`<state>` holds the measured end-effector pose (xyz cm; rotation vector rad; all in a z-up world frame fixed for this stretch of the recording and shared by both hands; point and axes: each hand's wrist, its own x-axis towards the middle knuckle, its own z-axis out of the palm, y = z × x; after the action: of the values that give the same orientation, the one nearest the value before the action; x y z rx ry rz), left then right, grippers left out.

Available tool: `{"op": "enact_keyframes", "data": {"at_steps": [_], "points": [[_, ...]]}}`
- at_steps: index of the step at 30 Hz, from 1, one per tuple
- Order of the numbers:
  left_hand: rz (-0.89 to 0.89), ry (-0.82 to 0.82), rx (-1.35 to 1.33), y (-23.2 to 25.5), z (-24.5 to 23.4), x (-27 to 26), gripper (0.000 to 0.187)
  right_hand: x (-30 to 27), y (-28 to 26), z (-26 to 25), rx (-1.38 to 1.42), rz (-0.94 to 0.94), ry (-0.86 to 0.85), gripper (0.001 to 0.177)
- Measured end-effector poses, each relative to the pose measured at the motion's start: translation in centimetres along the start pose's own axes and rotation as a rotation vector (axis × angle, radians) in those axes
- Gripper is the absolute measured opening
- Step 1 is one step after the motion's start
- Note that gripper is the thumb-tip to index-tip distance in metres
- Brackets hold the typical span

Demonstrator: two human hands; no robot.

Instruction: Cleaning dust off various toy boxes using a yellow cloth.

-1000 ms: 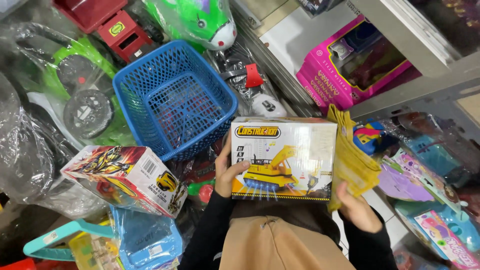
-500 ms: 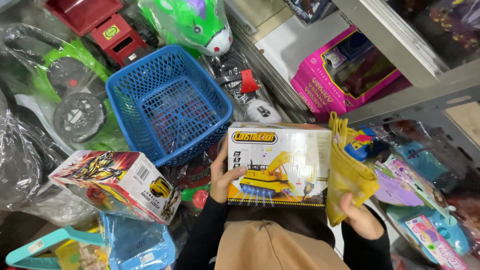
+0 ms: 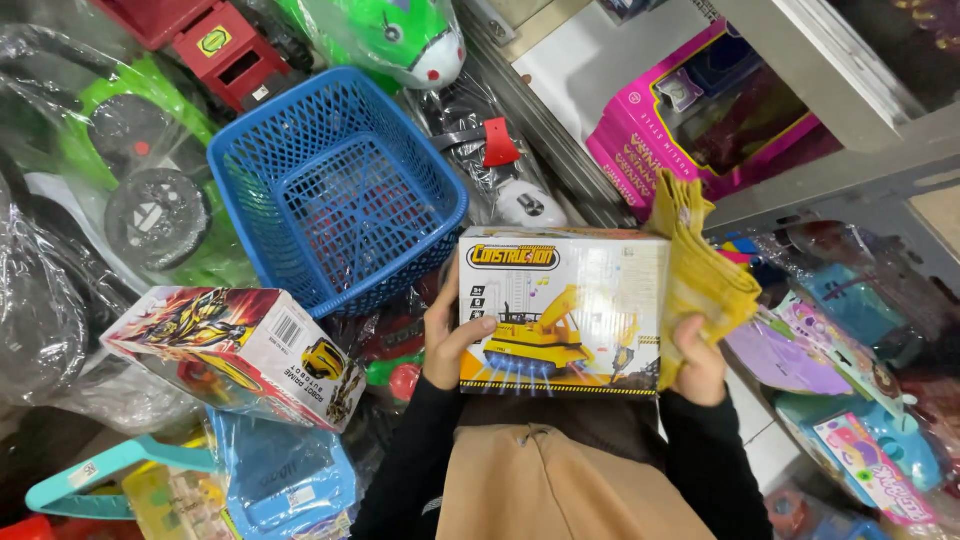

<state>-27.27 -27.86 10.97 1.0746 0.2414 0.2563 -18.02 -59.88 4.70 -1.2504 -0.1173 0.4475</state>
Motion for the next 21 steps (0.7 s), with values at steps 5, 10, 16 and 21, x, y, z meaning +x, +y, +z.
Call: {"op": "enact_keyframes", "data": {"at_steps": [5, 10, 16, 21], "points": [[0.024, 0.014, 0.007, 0.9, 0.0, 0.0, 0.094, -1.0, 0.5, 0.0, 0.327, 0.153, 0.103, 0.081], [0.048, -0.002, 0.065, 0.3, -0.3, 0.0, 0.093, -2.4, -4.1, 2.4, -0.036, 0.155, 0.001, 0.08], [0.02, 0.032, 0.039, 0.4, -0.7, -0.2, 0.095, 1.0, -3.6, 4.6, 0.259, 0.058, -0.01, 0.083], [0.021, -0.015, 0.05, 0.5, -1.1, 0.2, 0.094, -2.4, -5.0, 4.5, 0.044, 0.17, -0.055, 0.081]]}}
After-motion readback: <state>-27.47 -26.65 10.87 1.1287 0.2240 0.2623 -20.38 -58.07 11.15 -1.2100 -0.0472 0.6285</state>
